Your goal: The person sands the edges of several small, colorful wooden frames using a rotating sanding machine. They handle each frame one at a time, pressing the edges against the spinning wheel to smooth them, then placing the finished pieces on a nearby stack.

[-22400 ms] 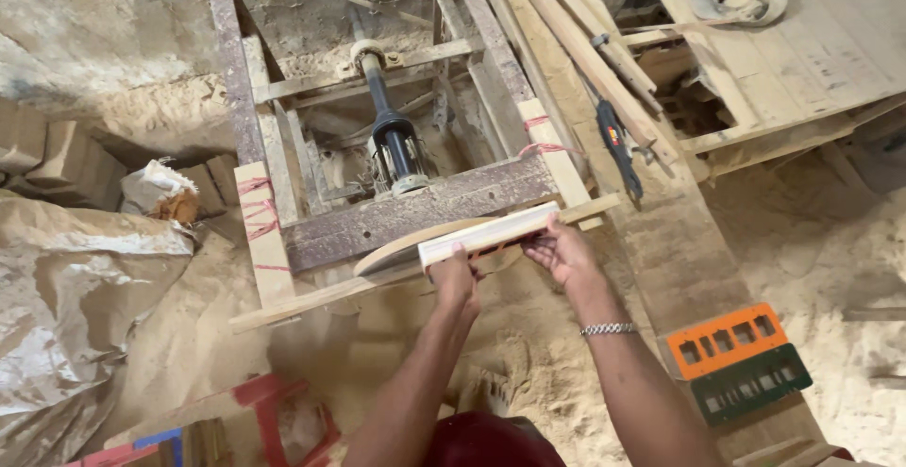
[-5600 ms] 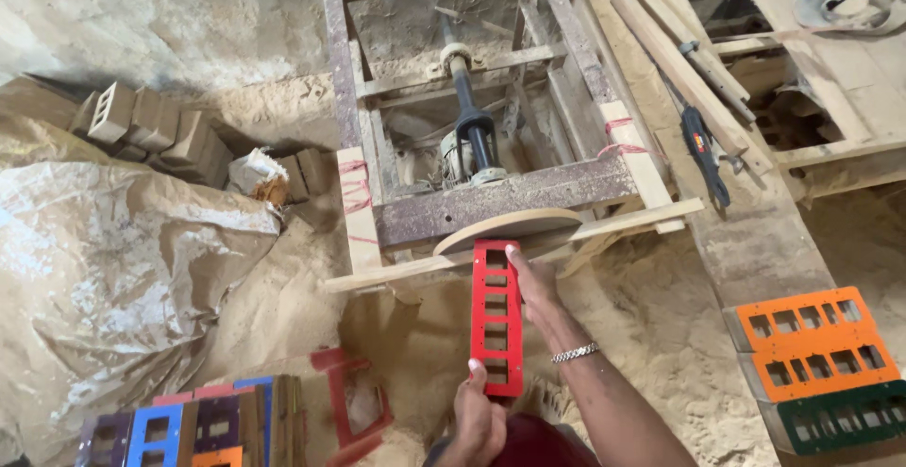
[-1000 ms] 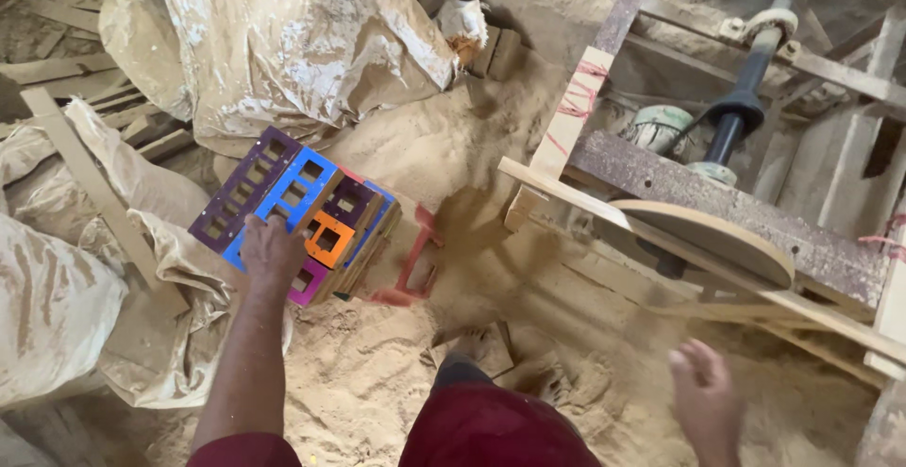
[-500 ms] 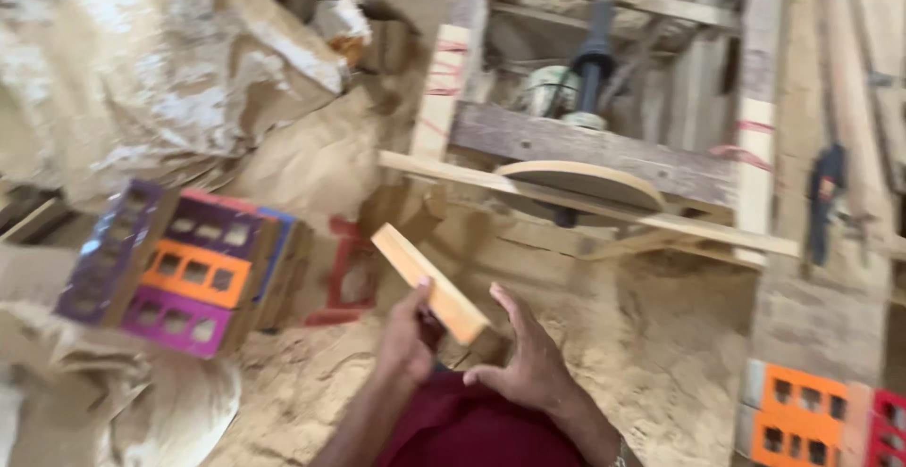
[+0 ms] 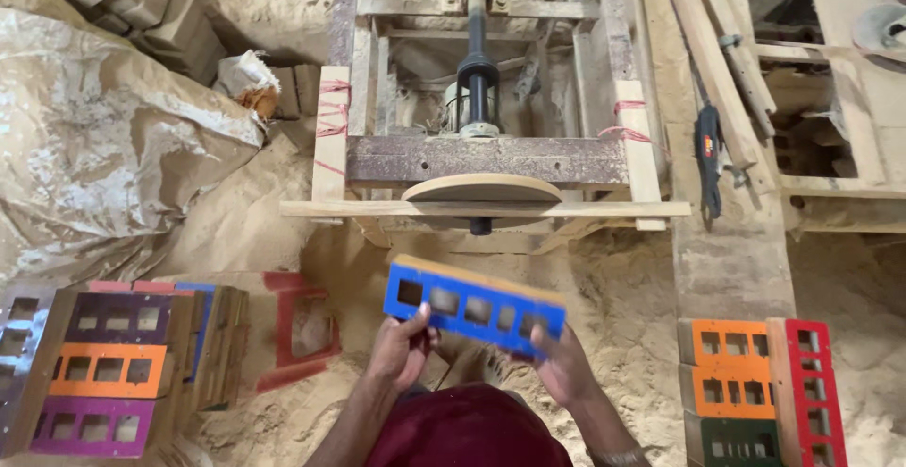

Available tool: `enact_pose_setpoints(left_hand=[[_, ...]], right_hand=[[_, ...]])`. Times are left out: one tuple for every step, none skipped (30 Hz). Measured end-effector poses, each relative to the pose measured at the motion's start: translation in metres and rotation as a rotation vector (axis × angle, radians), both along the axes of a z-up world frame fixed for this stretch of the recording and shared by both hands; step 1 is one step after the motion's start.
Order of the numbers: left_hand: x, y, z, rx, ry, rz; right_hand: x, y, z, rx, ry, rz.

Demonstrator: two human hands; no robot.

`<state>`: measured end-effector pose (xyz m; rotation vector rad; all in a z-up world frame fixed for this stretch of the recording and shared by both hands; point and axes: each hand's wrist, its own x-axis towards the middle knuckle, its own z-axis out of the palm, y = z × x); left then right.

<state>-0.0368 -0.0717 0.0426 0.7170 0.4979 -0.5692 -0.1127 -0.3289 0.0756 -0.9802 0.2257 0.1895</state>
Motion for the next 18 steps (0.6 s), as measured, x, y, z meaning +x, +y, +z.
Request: enact_pose_setpoints(left_hand=[[0.009,-0.004,-0.001,0.051,0.018,0.038],[0.023,-0.010,-0.003,0.102,0.029,0.078],[0.036,-0.014,-0.003,0.153,0.038,0.117],[0.049,-0.017,-0.005,0.163,0.015,0.152],[0.065,-0.019,-0.007,0.172,-0.008,0.186],[0.079,-0.020,-0.009,0.181,-0.034,0.219],[0.091,-0.017,-0.013,0.184,-0.022,0.227],[0.105,-0.012,-0.017,0.188,-0.010,0.241],[0.116,-0.004,-0.021,0.192,0.002,0.254],[0.124,0.006,-0.026,0.200,0.013,0.255],[0.132,0.016,-0.032,0.208,0.024,0.255],[0.137,0.028,-0.037,0.220,0.040,0.252],[0.141,0.039,-0.042,0.220,0.057,0.234],[0.149,0.048,-0.045,0.217,0.069,0.213],[0.159,0.056,-0.047,0.215,0.081,0.192],[0.159,0.062,-0.049,0.216,0.092,0.184],[0.158,0.065,-0.051,0.216,0.104,0.175],[0.160,0.065,-0.051,0.216,0.111,0.165]], right_hand=[[0.011,0.003,-0.001,0.042,-0.025,0.000],[0.028,0.008,-0.002,0.040,0.060,-0.096],[0.047,0.015,-0.004,0.040,0.145,-0.191],[0.063,0.021,-0.004,0.040,0.236,-0.285],[0.077,0.028,-0.004,-0.024,0.227,-0.289],[0.093,0.035,-0.004,-0.088,0.214,-0.295],[0.105,0.042,-0.003,-0.151,0.202,-0.301],[0.117,0.050,-0.001,-0.198,0.239,-0.280],[0.129,0.057,0.000,-0.244,0.277,-0.259],[0.139,0.066,0.001,-0.289,0.314,-0.240],[0.148,0.074,0.000,-0.316,0.329,-0.231],[0.154,0.083,-0.002,-0.340,0.351,-0.223],[0.159,0.091,-0.005,-0.364,0.374,-0.215],[0.168,0.098,-0.008,-0.347,0.381,-0.231],[0.177,0.104,-0.011,-0.330,0.388,-0.247],[0.177,0.109,-0.015,-0.314,0.408,-0.261],[0.177,0.112,-0.020,-0.302,0.418,-0.278],[0.177,0.112,-0.023,-0.289,0.424,-0.299]])
